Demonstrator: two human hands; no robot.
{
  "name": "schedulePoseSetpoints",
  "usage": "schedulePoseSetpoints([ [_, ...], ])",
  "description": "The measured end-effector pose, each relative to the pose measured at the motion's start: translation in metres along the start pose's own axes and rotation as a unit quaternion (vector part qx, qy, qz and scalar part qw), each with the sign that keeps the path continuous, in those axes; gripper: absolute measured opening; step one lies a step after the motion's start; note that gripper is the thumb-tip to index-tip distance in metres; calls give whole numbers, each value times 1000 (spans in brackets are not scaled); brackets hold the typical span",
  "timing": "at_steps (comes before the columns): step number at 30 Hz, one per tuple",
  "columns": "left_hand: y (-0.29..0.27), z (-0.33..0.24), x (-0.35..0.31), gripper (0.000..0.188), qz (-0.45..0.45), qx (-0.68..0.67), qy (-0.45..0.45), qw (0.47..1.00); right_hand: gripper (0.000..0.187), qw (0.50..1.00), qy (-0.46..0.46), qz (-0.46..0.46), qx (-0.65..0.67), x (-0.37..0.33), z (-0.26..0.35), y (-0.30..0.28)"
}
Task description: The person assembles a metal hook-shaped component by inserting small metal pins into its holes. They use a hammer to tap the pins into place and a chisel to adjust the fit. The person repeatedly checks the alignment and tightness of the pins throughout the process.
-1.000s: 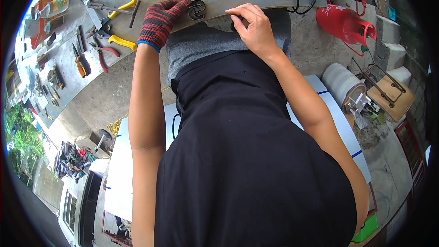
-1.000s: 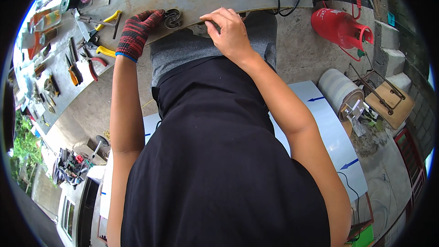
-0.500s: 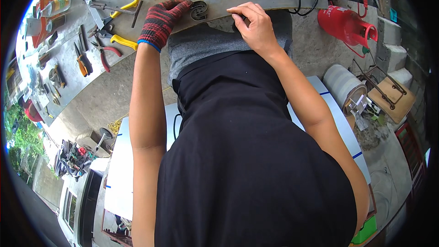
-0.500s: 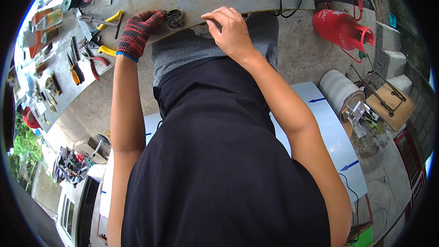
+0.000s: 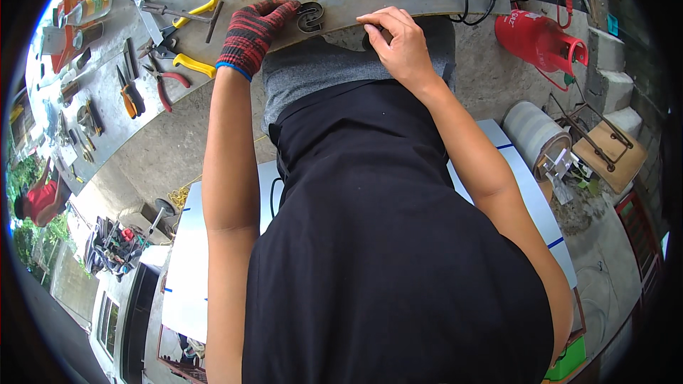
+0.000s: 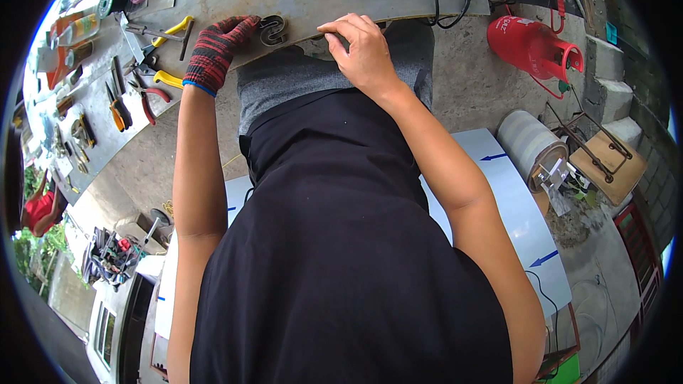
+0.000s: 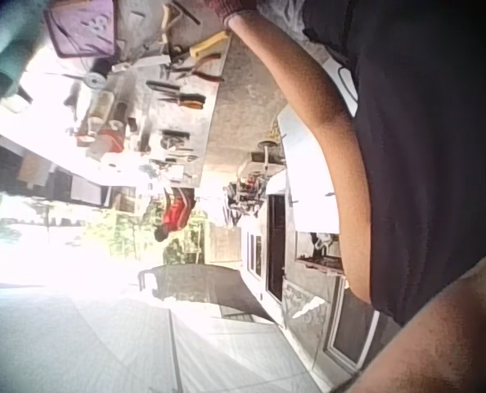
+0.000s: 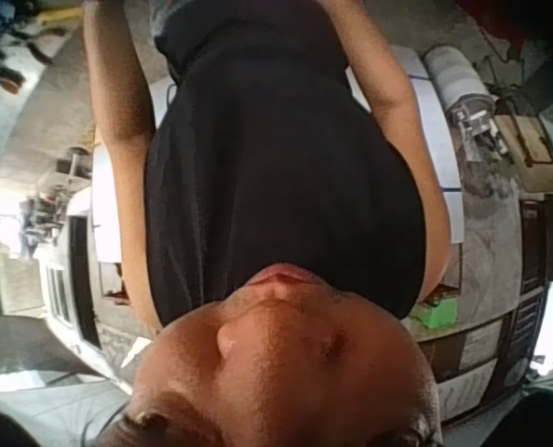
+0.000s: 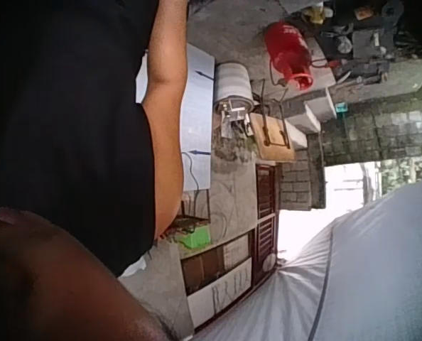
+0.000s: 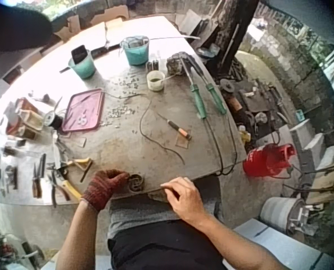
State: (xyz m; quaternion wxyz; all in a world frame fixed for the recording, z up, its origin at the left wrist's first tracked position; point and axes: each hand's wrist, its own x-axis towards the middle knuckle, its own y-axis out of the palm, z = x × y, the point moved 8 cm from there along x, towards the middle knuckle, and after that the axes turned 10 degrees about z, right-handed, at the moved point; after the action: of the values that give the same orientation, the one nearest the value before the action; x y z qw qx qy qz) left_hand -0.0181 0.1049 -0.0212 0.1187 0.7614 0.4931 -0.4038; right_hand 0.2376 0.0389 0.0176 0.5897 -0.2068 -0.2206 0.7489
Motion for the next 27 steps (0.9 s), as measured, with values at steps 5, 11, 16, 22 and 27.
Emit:
schedulePoseSetpoints([
  [5,0,1,2,48,2,-2,3,1000,16,1000,11,2,15,1,0,-1],
  [11,1,0,2,47,8,6,1,1000,16,999,26,-8,28,4,-5,-7],
  [16,1,2,2,47,8,-10,5,1000,15,999,15,-41,14,17,-3,-29],
  [22,2,-4,0,45,3,5,6,1000,15,998,-4,-68,-12,32,2,-47],
  [27,1,-2,1,43,4,-26,35,999,13,995,-13,-94,-11,56,13,-57],
])
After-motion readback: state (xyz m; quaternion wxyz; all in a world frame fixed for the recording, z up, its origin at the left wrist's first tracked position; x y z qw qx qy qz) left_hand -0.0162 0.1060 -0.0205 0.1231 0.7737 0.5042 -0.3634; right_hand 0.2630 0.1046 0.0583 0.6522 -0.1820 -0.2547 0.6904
